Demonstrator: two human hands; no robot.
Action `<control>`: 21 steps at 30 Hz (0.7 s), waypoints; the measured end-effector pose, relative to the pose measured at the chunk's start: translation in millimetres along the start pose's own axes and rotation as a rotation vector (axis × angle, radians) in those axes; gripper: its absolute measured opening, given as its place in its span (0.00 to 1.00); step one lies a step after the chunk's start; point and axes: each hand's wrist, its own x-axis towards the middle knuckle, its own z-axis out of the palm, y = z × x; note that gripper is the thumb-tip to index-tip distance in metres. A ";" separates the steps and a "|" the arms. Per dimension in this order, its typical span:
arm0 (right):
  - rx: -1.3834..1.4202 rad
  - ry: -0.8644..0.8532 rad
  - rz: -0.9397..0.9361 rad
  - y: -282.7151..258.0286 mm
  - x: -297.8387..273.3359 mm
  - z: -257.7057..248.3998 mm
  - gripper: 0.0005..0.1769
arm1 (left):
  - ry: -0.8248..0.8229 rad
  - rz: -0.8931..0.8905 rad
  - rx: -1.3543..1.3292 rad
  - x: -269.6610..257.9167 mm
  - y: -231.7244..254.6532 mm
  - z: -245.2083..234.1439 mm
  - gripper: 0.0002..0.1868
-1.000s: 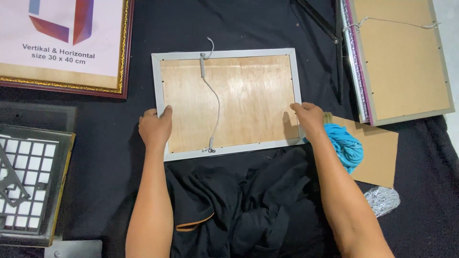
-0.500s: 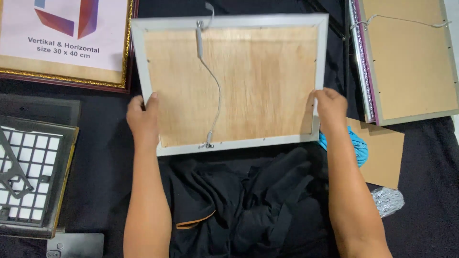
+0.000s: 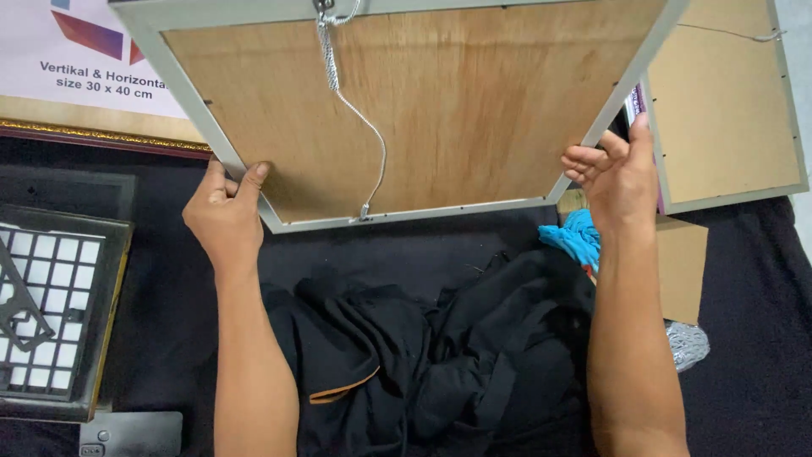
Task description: Cleaning a photo frame by wiping it with a cloth and brushing it with a small brush, then assembling the picture and cleaning the glass.
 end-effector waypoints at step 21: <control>-0.115 -0.169 0.018 -14.3 -5.6 -24.0 0.26 | -0.329 -0.539 -0.056 31.2 76.6 -58.3 0.26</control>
